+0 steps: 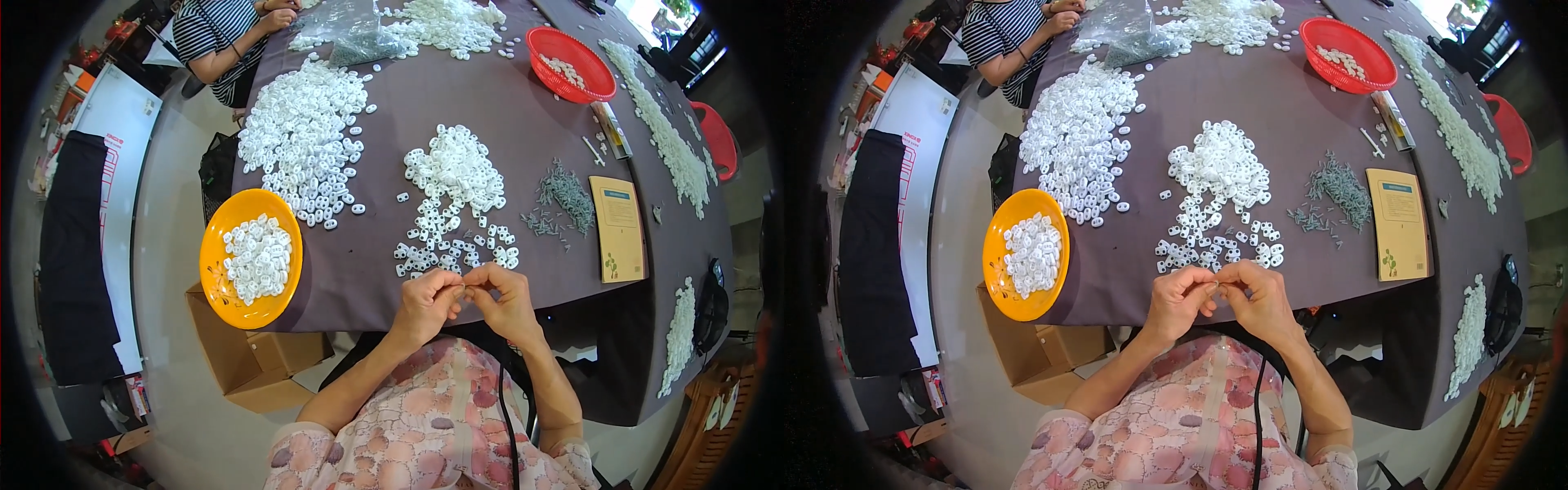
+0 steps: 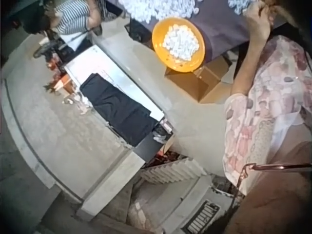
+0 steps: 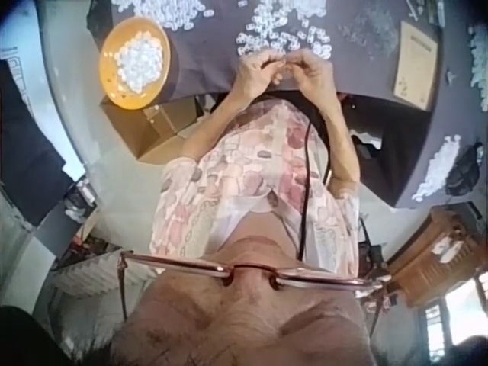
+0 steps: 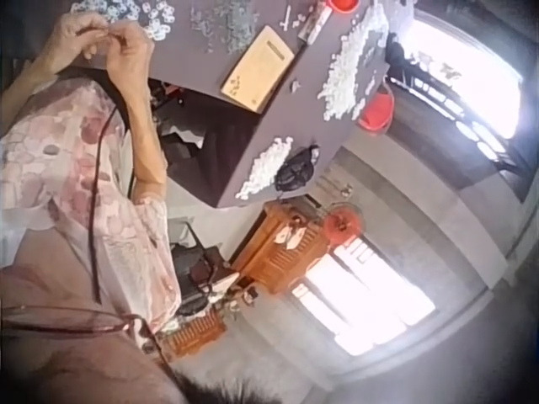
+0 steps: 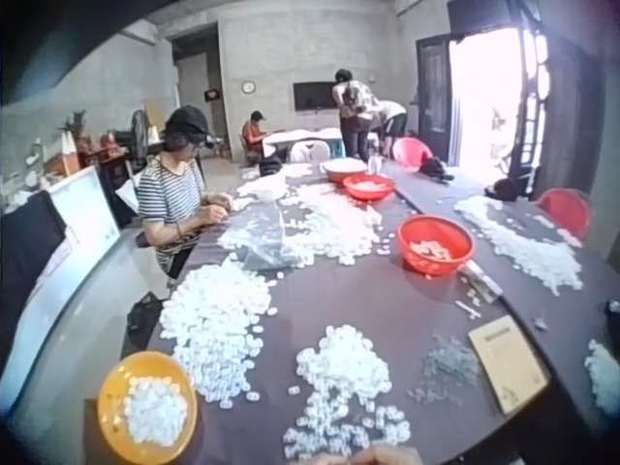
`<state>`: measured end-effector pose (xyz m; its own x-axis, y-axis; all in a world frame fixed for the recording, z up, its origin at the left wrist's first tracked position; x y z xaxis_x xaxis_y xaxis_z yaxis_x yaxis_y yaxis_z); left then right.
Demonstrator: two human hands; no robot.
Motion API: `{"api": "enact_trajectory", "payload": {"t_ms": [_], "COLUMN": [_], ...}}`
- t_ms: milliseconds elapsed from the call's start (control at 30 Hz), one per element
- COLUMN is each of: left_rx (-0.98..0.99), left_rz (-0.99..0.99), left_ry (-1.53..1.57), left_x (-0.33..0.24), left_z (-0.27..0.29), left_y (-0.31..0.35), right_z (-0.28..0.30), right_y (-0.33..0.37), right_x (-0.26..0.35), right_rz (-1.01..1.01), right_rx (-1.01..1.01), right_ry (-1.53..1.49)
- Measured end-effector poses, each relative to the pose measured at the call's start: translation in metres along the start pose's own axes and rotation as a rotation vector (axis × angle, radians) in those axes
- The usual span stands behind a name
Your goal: The person assembles small plastic components by joining them together by hand.
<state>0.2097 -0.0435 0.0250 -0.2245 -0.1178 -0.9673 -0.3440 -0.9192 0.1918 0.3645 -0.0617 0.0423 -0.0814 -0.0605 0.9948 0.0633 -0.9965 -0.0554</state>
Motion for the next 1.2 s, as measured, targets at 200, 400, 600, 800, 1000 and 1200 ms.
{"api": "enact_trajectory", "payload": {"t_ms": [200, 400, 600, 800, 1000, 1200], "left_rx": [-0.067, -0.075, -0.134, -0.071, -0.096, -0.104], "left_rz": [-0.191, 0.015, 0.075, 0.114, 0.081, 0.072], "left_ry": [-0.241, 0.221, 0.344, 0.343, 0.317, 0.388], "left_x": [0.004, 0.028, 0.034, 0.033, 0.036, 0.025], "left_z": [0.005, 0.013, 0.036, 0.032, 0.028, 0.017], "left_y": [-0.003, -0.007, -0.002, -0.001, -0.004, -0.010], "right_z": [-0.004, -0.011, -0.002, -0.009, 0.000, 0.005], "right_y": [-0.010, -0.029, -0.065, -0.085, -0.088, -0.055], "right_x": [0.002, 0.002, -0.004, -0.025, -0.034, -0.027], "right_rz": [-0.104, -0.115, 0.130, 0.173, 0.196, -0.201], "right_rx": [0.063, 0.105, 0.001, 0.038, -0.004, -0.198], "right_ry": [-0.042, -0.029, 0.354, 0.578, 0.453, -0.351]}}
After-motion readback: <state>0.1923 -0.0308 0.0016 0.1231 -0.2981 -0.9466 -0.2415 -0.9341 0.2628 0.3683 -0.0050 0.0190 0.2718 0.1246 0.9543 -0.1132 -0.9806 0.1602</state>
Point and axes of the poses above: each hand's wrist, its own y-axis away from the middle knuckle, its own z-axis out of the back of the hand, x = y × z, the point moved 1 cm from there along -y, towards the middle knuckle, and after that the axes turned 14 degrees about -y, right-handed, at the moved point
